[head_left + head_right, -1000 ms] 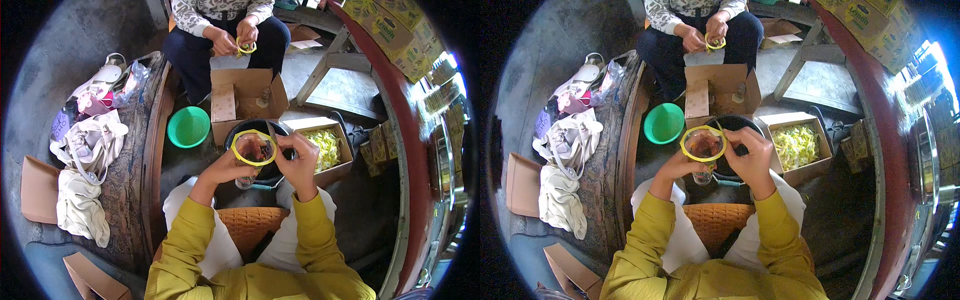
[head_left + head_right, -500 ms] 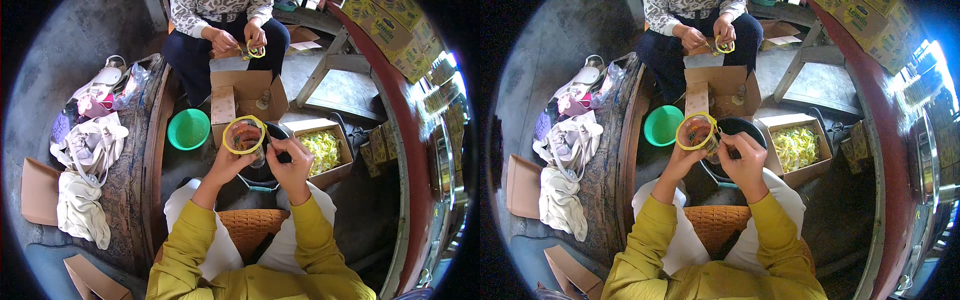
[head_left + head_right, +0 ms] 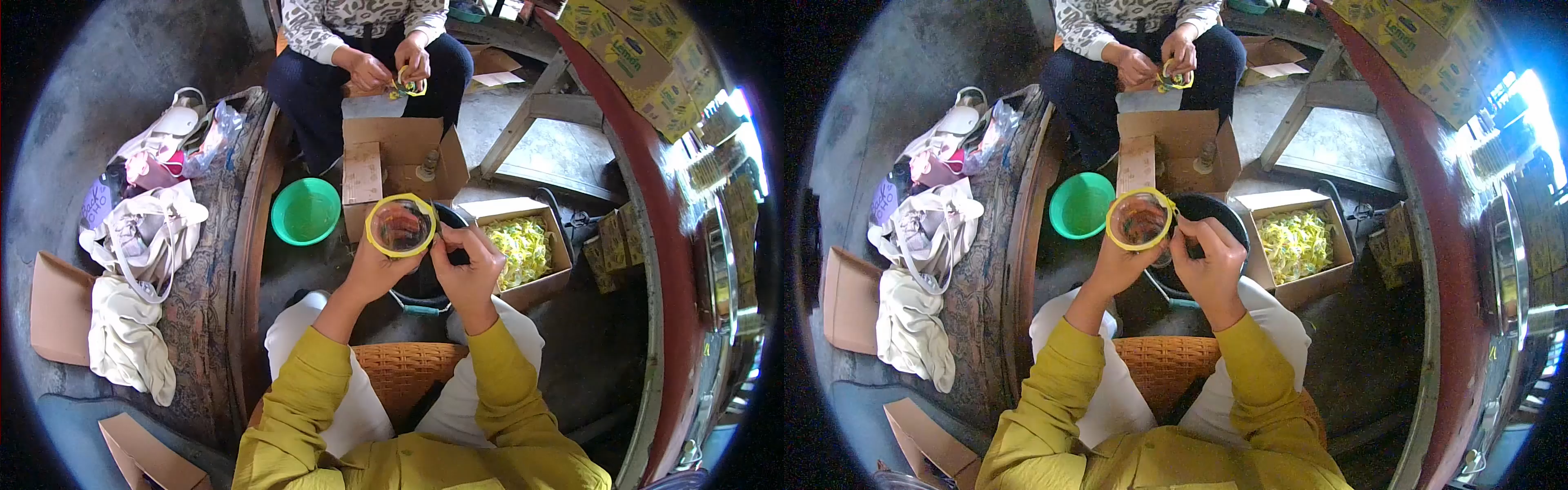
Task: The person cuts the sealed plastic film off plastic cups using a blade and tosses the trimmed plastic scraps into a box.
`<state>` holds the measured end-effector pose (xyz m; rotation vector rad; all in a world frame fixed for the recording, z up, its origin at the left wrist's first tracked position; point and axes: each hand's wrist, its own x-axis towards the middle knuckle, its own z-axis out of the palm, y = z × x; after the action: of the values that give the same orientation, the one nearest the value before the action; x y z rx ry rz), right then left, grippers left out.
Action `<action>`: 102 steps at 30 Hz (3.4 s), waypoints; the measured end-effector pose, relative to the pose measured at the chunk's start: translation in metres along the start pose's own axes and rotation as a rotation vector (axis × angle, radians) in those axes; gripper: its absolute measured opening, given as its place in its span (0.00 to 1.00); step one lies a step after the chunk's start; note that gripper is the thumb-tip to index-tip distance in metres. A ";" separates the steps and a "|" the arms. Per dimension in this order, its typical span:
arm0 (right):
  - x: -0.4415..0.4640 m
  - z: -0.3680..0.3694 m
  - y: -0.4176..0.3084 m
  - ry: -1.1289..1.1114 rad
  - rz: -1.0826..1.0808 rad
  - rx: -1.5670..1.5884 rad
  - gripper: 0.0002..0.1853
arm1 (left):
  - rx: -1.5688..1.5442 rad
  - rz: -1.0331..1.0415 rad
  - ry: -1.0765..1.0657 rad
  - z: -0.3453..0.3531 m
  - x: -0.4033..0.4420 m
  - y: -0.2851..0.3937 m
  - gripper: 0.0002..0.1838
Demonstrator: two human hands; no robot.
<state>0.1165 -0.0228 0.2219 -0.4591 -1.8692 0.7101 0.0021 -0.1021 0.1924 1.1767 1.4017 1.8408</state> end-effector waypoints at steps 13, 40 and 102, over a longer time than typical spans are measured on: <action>0.010 -0.013 0.001 -0.081 0.045 0.082 0.07 | 0.035 0.012 -0.116 -0.002 -0.003 0.004 0.32; 0.002 -0.004 -0.001 0.003 -0.030 -0.031 0.07 | 0.070 -0.011 -0.073 -0.005 0.000 0.001 0.30; 0.003 -0.008 -0.002 0.007 -0.216 -0.217 0.10 | -0.022 0.026 -0.090 0.002 -0.008 -0.007 0.28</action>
<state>0.1227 -0.0202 0.2277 -0.3885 -1.9621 0.3635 0.0075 -0.1056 0.1833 1.2564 1.3197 1.7933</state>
